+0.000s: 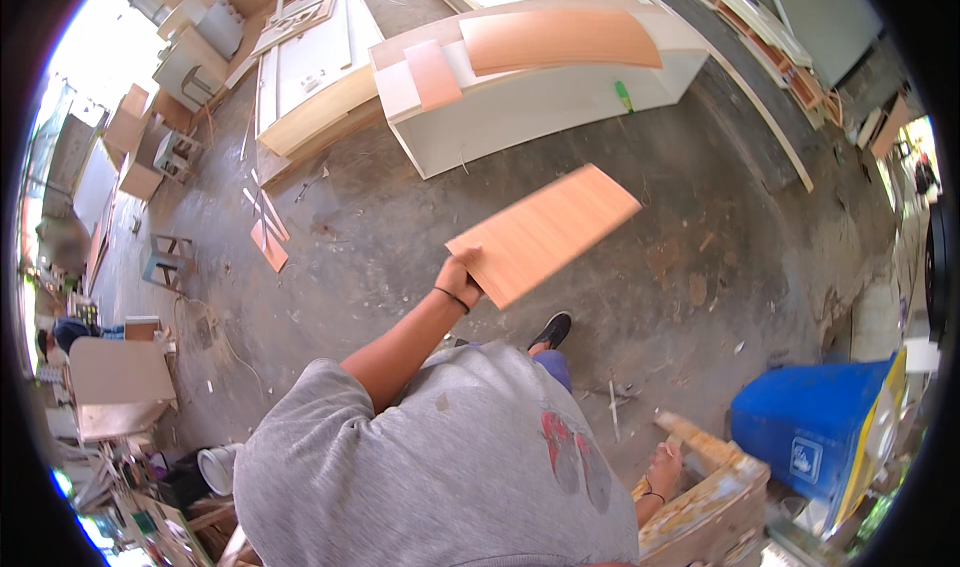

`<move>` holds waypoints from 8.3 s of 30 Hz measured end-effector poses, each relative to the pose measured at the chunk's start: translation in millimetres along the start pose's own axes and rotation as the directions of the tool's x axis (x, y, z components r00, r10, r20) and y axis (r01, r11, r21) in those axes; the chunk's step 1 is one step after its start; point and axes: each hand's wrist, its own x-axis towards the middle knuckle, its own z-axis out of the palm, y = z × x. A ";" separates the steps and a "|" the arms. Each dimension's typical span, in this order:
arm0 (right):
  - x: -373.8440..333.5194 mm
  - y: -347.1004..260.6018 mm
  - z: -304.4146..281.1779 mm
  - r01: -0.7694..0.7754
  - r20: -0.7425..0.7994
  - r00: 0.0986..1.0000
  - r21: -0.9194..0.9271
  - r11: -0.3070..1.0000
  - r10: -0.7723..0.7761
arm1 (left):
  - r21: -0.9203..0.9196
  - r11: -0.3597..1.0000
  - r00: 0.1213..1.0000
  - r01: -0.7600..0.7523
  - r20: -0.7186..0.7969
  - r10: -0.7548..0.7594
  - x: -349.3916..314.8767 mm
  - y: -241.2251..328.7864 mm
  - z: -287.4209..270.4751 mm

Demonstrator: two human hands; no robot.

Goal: The person cuts a circular piece of sandpaper with scissors, sands the edge of a wooden board, and applies a veneer sheet to the surface of the board by hand using a cloth to press it down.

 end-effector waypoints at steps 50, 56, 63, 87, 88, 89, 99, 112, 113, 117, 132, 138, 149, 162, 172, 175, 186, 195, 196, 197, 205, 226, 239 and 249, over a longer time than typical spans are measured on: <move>520.3 -895.9 754.0 0.941 0.929 0.315 -0.279 0.192 -0.194 | -0.245 0.900 0.509 -0.360 -0.860 -0.031 571.5 247.3 83.9; 446.8 -1025.5 1011.5 0.998 0.861 -0.035 0.053 0.021 -0.507 | -0.109 0.895 0.240 -0.432 -0.971 -0.002 619.6 190.3 192.7; 375.5 -1015.2 1119.9 0.929 0.920 -0.048 -0.101 -0.355 -0.389 | -0.020 0.980 0.334 -0.198 -0.941 0.048 693.4 201.7 262.4; 353.4 -994.3 1119.7 0.874 0.943 -0.146 -0.018 -0.486 -0.298 | 0.077 0.997 0.402 0.031 -0.914 0.059 751.5 116.5 284.0; 353.5 -994.3 1121.3 0.877 0.947 -0.146 -0.010 -0.480 -0.285 | 0.067 0.997 0.399 0.026 -0.915 0.051 751.2 116.4 284.1; 353.9 -993.8 1122.5 0.880 0.951 -0.145 -0.003 -0.474 -0.275 | 0.062 0.998 0.397 0.022 -0.916 0.048 750.1 116.3 283.4; 392.5 -981.5 1116.3 0.865 0.917 -0.247 0.062 -0.498 -0.315 | -0.094 0.993 0.499 -0.071 -0.865 -0.046 752.8 109.4 292.5; 660.5 -1010.7 843.4 0.657 0.662 0.517 -0.713 -0.243 -0.543 | 0.971 0.177 0.287 0.159 -0.217 0.933 756.6 239.0 204.0; 687.5 -1010.7 820.1 0.655 0.637 0.555 -0.731 -0.192 -0.535 | 0.957 0.208 0.331 0.200 -0.266 0.905 764.6 251.1 192.3; 775.9 -996.1 747.2 0.595 0.555 0.687 -0.800 -0.077 -0.468 | 0.913 0.334 0.457 0.233 -0.406 0.791 751.7 295.9 203.0; 822.6 -957.9 773.6 0.414 0.418 0.863 -0.260 0.872 -0.285 | 0.796 0.386 0.438 0.466 -0.587 0.681 744.9 308.0 232.1; 771.1 -949.7 828.6 0.389 0.497 0.824 -0.148 0.909 -0.271 | 0.772 0.429 0.667 0.469 -0.628 0.401 755.7 323.5 183.7; 737.5 -944.2 841.3 0.362 0.531 0.802 -0.071 0.929 -0.272 | 0.827 0.494 0.753 0.270 -0.501 0.427 759.0 331.4 139.5; 709.5 -939.5 838.5 0.333 0.564 0.780 -0.007 0.943 -0.272 | 0.703 0.627 0.707 0.336 -0.628 0.325 762.4 413.6 193.1; 684.7 -936.8 827.8 0.269 0.608 0.757 0.045 0.962 -0.240 | 0.857 0.495 0.640 0.145 -0.463 0.613 757.7 411.4 242.0; 669.9 -937.5 823.0 0.260 0.641 0.731 0.057 0.964 -0.235 | 0.845 0.534 0.461 -0.025 -0.464 0.756 708.3 411.5 300.9; 602.5 -955.2 786.3 -0.025 0.844 0.462 0.318 0.948 -0.271 | 0.746 0.321 -0.016 -0.583 -0.406 0.914 462.6 386.1 343.1; 306.5 -1022.1 826.6 -0.162 0.894 -0.218 0.362 0.918 -0.391 | 0.609 0.321 -0.257 -0.725 -0.672 0.695 217.0 199.7 224.6; 260.2 -1022.8 814.9 -0.137 0.846 -0.374 0.354 0.925 -0.379 | 0.540 0.316 -0.217 -0.781 -0.707 0.673 195.2 167.4 209.0; 234.2 -1022.1 832.2 -0.131 0.775 -0.510 0.359 0.924 -0.374 | 0.465 0.307 -0.173 -0.830 -0.739 0.651 177.2 135.5 195.4; -70.1 -863.4 769.3 0.374 0.656 -0.519 0.751 0.544 -0.548 | 0.290 0.296 -0.267 -0.910 -0.957 0.117 84.5 -88.6 217.5; -485.2 -428.0 606.3 0.082 -0.176 -0.916 0.797 0.598 0.361 | 0.670 0.255 -0.542 -0.697 -0.259 -0.800 -93.3 -229.2 211.3; -645.5 -163.4 278.0 -0.194 -0.514 -0.830 0.631 0.751 0.218 | 0.367 0.761 -0.540 -0.535 0.544 -0.642 -217.6 -352.0 191.0; -713.8 -65.2 84.7 -0.307 -0.608 -0.785 0.547 0.779 0.119 | 0.363 0.753 -0.478 -0.549 0.603 -0.639 -359.4 -414.6 169.0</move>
